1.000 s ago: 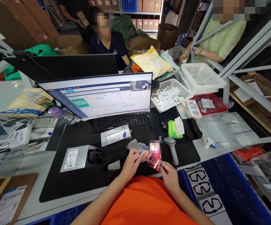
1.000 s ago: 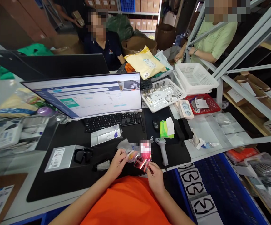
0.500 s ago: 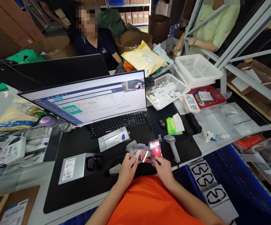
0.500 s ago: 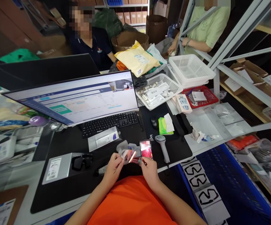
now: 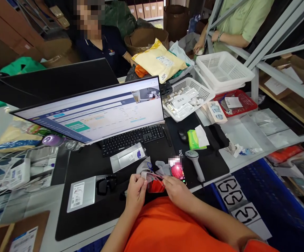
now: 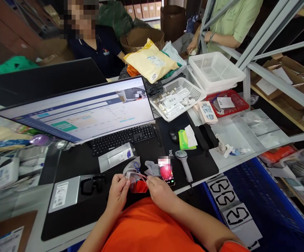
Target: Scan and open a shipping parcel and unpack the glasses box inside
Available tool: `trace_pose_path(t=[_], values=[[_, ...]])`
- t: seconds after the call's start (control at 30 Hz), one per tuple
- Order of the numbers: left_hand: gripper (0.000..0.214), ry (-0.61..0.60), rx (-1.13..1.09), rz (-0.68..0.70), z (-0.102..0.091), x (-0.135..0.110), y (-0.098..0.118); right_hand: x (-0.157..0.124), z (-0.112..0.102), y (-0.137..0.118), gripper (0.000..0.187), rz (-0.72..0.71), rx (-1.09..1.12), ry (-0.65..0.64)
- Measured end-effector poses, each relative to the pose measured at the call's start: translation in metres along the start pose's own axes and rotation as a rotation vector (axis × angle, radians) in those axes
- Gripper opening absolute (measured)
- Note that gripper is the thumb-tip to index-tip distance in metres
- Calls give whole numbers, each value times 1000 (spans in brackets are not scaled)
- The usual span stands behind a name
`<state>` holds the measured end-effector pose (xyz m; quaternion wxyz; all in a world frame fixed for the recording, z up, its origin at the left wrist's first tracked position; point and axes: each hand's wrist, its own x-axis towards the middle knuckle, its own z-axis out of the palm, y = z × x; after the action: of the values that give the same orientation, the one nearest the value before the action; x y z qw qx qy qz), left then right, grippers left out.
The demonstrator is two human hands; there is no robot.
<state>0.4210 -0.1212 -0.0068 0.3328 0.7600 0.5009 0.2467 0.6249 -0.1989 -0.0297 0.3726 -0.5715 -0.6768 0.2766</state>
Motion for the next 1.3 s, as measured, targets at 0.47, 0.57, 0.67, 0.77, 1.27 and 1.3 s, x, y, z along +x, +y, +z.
trace_pose_path(t=[0.47, 0.57, 0.67, 0.77, 1.27, 1.3], values=[[33, -32, 153, -17, -6, -16, 0, 41, 15, -5, 33, 277, 69, 101], [34, 10, 184, 10, -3, -19, 0, 35, 16, -6, 34, 274, 51, 116], [31, 68, 184, 48, -5, -21, -1, 30, 17, -11, 29, 205, 15, 117], [31, 143, 181, 59, -10, -22, -1, 28, 19, -15, 27, 100, -34, 96], [26, -605, 579, -63, -34, 82, 24, 19, 22, -8, 47, -218, -186, 24], [27, -686, 634, -56, -30, 90, 30, 18, 22, -8, 49, -211, -183, 13]])
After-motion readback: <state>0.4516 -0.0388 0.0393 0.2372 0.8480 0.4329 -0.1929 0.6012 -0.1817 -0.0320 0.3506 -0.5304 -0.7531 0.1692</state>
